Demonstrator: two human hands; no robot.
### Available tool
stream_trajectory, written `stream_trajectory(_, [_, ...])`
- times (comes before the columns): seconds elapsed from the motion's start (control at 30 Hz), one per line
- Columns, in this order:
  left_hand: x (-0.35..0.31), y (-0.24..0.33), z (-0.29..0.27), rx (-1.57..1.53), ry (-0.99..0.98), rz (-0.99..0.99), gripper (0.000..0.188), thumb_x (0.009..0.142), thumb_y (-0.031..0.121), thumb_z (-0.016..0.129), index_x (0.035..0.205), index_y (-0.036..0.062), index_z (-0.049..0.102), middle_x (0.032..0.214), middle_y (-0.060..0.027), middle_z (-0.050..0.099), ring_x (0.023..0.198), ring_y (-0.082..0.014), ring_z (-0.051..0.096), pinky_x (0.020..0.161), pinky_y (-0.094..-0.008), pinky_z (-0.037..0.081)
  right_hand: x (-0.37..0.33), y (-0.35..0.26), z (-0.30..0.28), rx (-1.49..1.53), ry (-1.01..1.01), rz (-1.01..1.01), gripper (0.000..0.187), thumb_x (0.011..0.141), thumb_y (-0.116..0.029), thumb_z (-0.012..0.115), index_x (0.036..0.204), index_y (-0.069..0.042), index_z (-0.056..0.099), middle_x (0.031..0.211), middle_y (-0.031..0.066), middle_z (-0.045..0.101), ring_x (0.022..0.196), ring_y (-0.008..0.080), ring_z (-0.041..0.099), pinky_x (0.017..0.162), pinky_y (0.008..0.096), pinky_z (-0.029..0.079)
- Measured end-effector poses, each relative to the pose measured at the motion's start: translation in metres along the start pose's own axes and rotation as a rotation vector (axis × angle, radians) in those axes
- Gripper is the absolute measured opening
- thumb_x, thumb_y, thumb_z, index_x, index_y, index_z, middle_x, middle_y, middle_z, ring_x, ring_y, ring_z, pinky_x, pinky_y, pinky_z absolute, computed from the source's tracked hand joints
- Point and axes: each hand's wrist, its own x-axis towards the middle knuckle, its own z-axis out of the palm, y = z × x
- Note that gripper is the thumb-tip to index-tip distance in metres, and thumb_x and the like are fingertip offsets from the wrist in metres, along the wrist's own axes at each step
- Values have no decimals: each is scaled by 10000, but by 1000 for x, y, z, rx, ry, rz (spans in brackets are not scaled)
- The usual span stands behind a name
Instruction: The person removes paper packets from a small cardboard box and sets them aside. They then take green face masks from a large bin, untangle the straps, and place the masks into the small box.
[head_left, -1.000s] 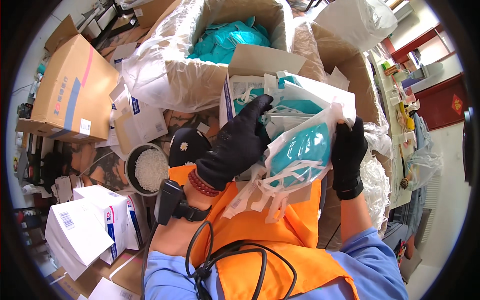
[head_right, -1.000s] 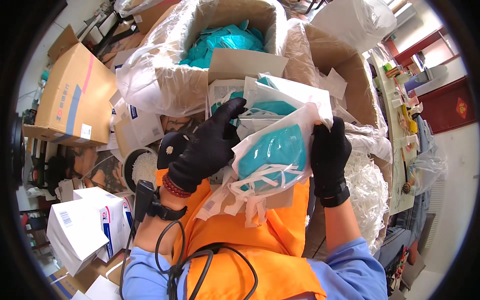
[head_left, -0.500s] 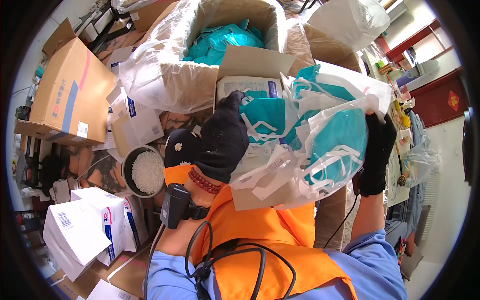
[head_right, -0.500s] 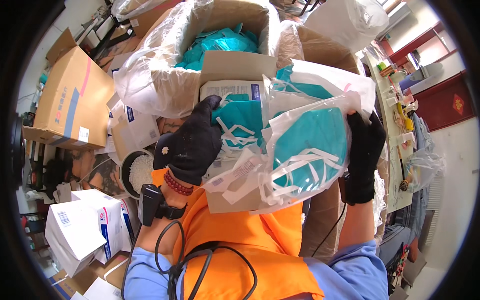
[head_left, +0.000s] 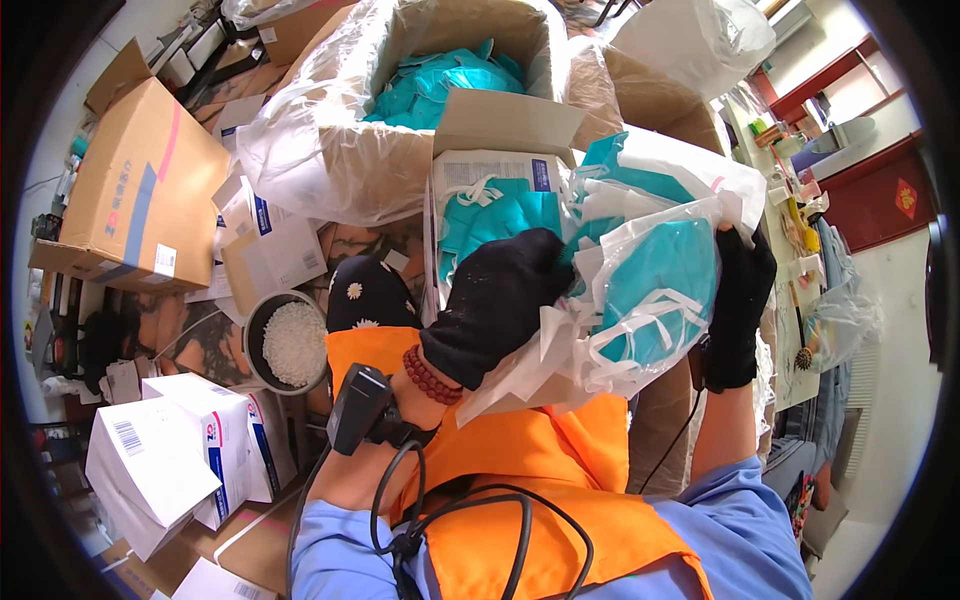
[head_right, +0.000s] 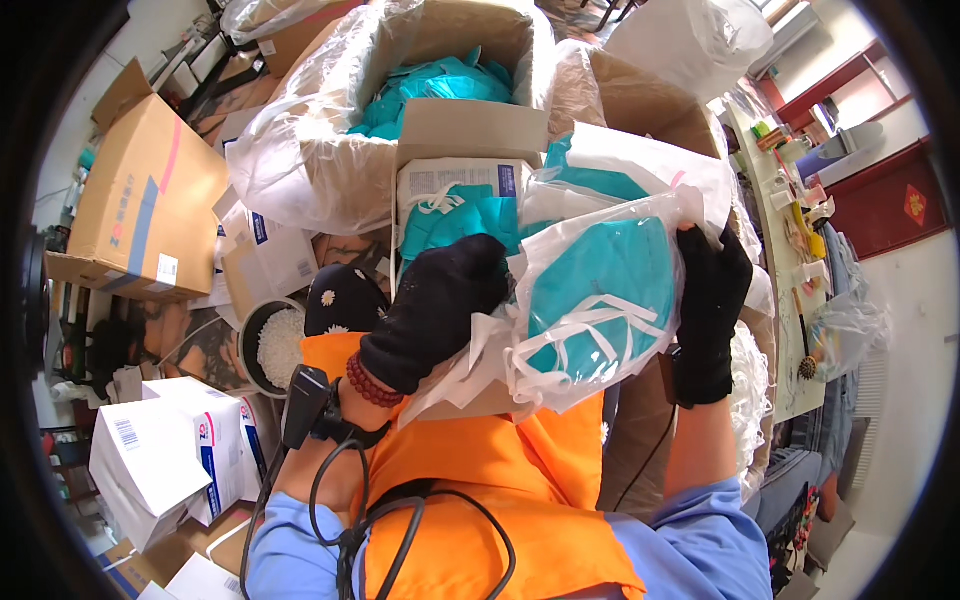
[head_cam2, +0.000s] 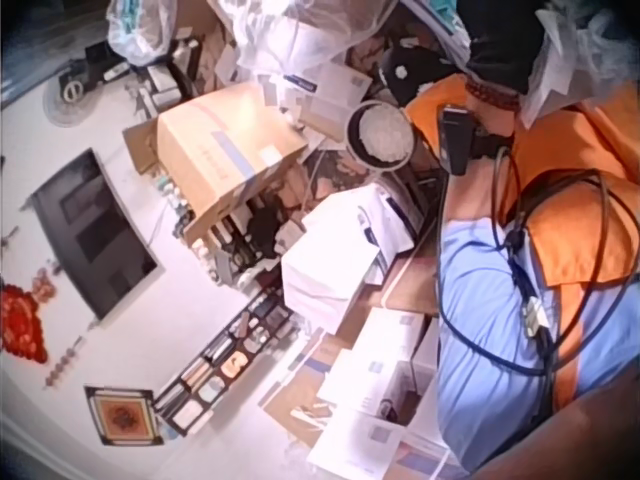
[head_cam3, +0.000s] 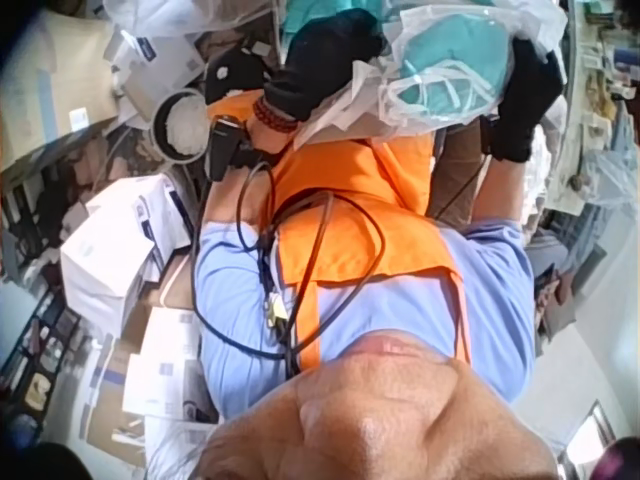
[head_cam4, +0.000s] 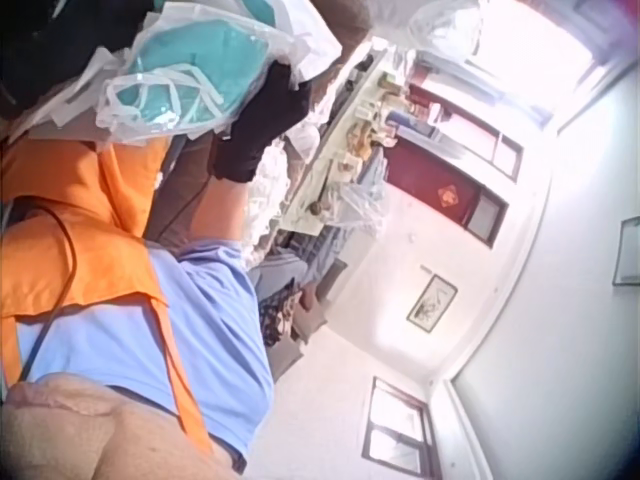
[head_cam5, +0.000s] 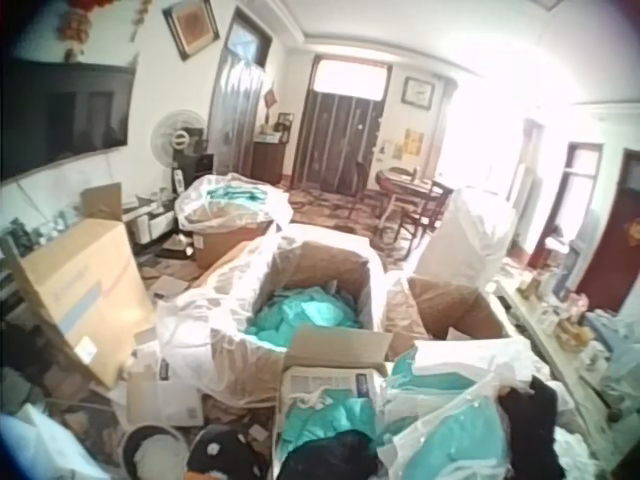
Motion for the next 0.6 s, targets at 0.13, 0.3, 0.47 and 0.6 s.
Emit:
stream_trajectory(0.13, [-6,-9,-20,14,71,-303,267,834,82,698,1090,31,642,997,-204,693,844,-359,660,760,-383,528,7,-5,-8,-28,45,-33,334,922,-245,686,1095,40,664,946,100,710,838,152,634,770,313,512])
stream_trajectory(0.3, [-3,4,-19,477,419,42,425,802,127,777,1183,46,607,998,-181,700,872,-342,682,824,-381,542,7,-4,-4,-38,83,-47,327,920,-233,685,1094,43,668,937,104,713,829,166,642,780,313,517])
stream_trajectory(0.47, [-8,34,-18,-366,79,-48,380,780,167,818,1095,38,650,983,-146,668,890,-260,669,820,-342,529,9,3,3,-28,48,-24,297,895,-211,722,1060,33,686,894,81,715,778,154,641,742,292,515])
stream_trajectory(0.6, [-15,31,-16,-80,-78,-57,165,851,116,738,984,35,686,934,-134,661,833,-249,653,759,-339,530,4,-4,21,8,44,-2,276,898,-211,717,1022,35,687,838,67,701,747,129,611,723,285,501])
